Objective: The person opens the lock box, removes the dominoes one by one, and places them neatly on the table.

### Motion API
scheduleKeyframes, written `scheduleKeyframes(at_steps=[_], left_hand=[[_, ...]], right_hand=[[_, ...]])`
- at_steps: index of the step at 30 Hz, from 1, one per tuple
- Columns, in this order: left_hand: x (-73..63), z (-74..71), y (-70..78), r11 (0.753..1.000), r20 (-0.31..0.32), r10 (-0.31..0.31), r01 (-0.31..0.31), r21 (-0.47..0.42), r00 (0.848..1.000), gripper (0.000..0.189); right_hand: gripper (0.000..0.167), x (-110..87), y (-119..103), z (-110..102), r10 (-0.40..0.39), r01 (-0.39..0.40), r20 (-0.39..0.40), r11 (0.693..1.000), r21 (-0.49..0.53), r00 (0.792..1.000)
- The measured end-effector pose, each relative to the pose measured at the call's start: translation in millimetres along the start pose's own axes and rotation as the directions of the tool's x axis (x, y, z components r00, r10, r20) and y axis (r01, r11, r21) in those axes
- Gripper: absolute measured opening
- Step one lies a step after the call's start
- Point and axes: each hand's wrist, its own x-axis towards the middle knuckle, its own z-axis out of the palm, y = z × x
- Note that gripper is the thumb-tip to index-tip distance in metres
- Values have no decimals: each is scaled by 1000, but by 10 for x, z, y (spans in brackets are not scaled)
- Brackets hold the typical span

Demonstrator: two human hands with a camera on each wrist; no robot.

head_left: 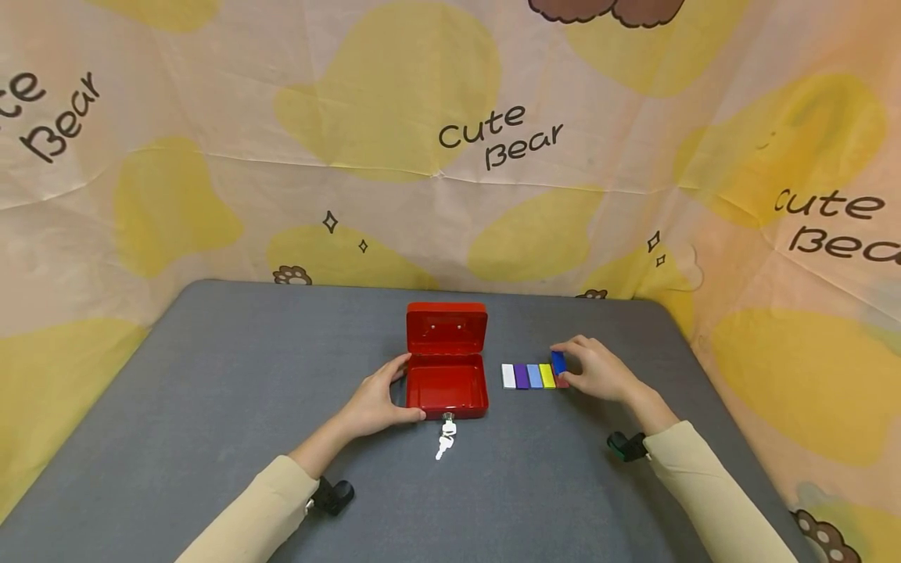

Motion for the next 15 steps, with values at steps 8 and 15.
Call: scheduleKeyframes(at_steps=[8, 15], left_hand=[[11, 13, -15, 1000, 1, -6, 6, 3, 1000, 94], [16, 17, -18, 1000, 3, -18, 18, -2, 1000, 94]], right_hand=[[46, -77, 130, 59, 7, -7, 3, 1000, -12, 1000], [46, -135, 232, 98, 17, -17, 5, 1000, -14, 1000]])
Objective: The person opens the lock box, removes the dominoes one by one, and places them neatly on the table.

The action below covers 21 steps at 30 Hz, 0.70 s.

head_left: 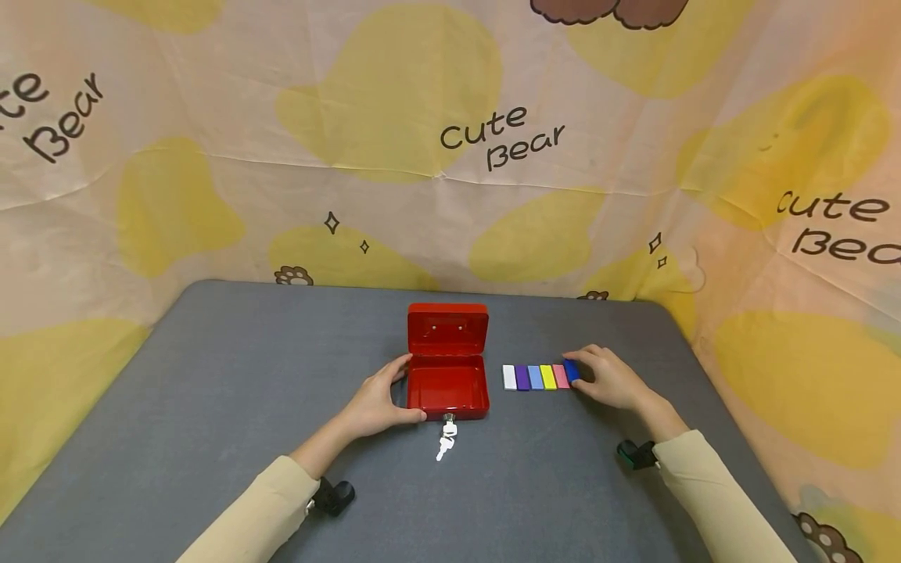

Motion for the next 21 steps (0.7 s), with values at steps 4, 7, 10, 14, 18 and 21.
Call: scheduleKeyframes(at_steps=[4, 7, 10, 14, 18, 21], left_hand=[[0, 1, 1, 1000, -3, 3, -3, 3, 1000, 94], [-3, 1, 2, 1000, -4, 2, -2, 1, 1000, 94], [-5, 2, 1, 1000, -2, 0, 0, -2, 1000, 94], [-2, 3, -3, 1000, -3, 2, -2, -2, 1000, 94], [0, 4, -4, 1000, -5, 6, -6, -2, 1000, 95], [-2, 4, -1, 1000, -3, 7, -7, -3, 1000, 95]], right_hand=[[46, -27, 36, 21, 8, -8, 12, 1000, -4, 1000], [46, -40, 43, 29, 6, -6, 5, 1000, -6, 1000], [46, -51, 51, 45, 4, -4, -2, 1000, -15, 1000], [45, -53, 67, 71, 6, -5, 11, 999, -33, 1000], [45, -52, 74, 83, 13, -12, 19, 999, -39, 1000], [45, -53, 71, 84, 14, -14, 15, 999, -35, 1000]])
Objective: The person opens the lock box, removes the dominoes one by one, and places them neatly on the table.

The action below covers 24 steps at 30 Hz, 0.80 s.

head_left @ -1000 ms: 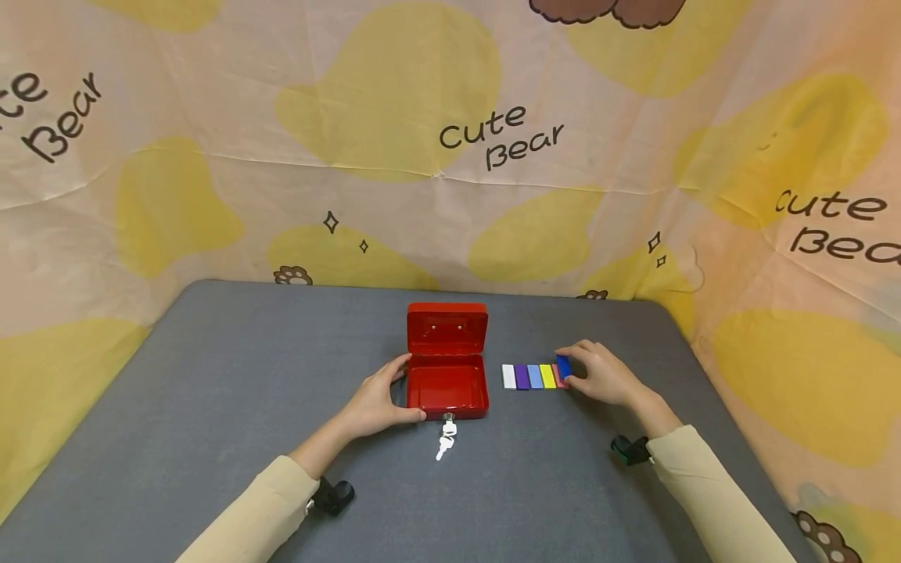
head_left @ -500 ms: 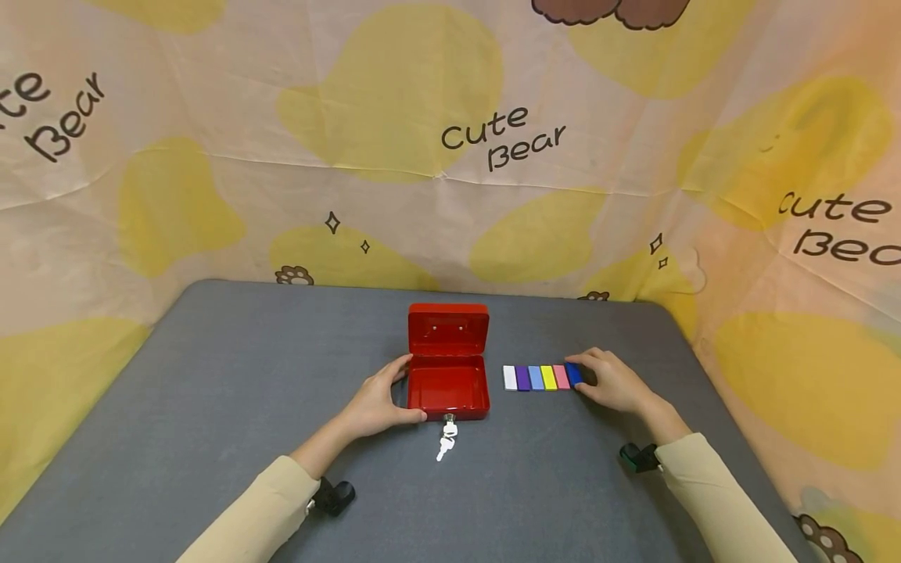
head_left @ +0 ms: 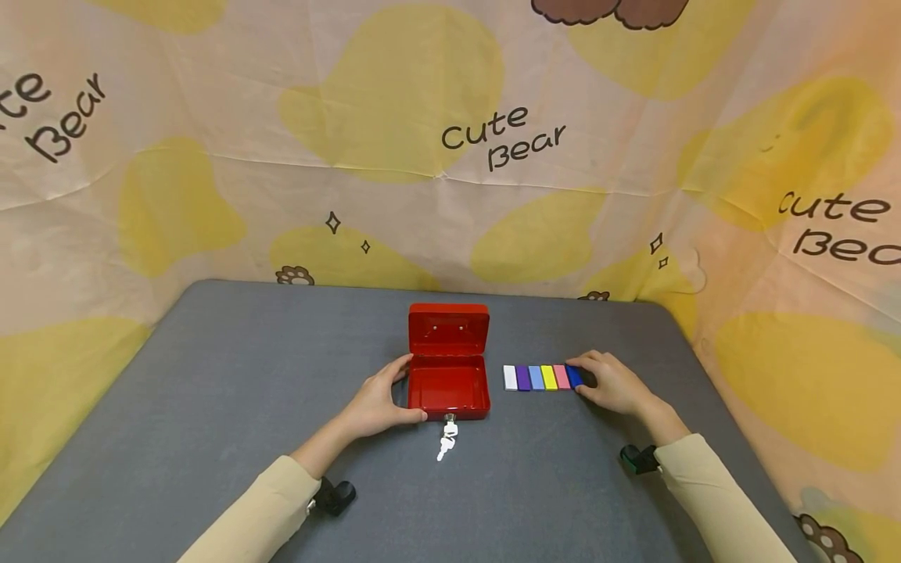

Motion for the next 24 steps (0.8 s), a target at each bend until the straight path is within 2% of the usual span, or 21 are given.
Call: scheduleKeyframes(at_steps=[24], left_hand=[[3, 1, -7, 1000, -3, 7, -7, 6, 1000, 95]], right_hand=[[47, -4, -30, -27, -22, 22, -11, 1000, 9, 1000]])
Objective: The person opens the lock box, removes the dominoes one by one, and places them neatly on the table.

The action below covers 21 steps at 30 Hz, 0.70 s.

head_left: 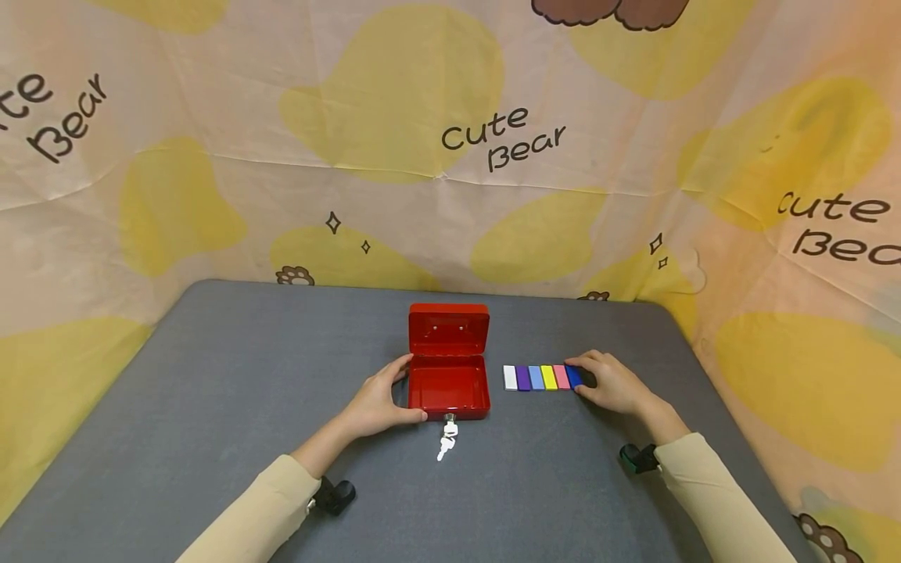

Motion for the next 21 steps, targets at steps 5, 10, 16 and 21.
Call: scheduleKeyframes(at_steps=[5, 10, 16, 21], left_hand=[[8, -4, 4, 1000, -2, 13, -13, -1, 1000, 96], [12, -6, 3, 1000, 3, 11, -11, 6, 1000, 97], [9, -27, 6, 1000, 25, -4, 3, 6, 1000, 98], [0, -69, 19, 1000, 55, -10, 10, 9, 998, 98]], right_hand=[[45, 3, -31, -21, -13, 13, -15, 1000, 0, 1000], [44, 36, -85, -43, -3, 3, -1, 1000, 3, 1000], [37, 112, -176, -40, -35, 35, -53, 999, 0, 998], [32, 158, -273, -40, -58, 57, -100, 998, -19, 993]])
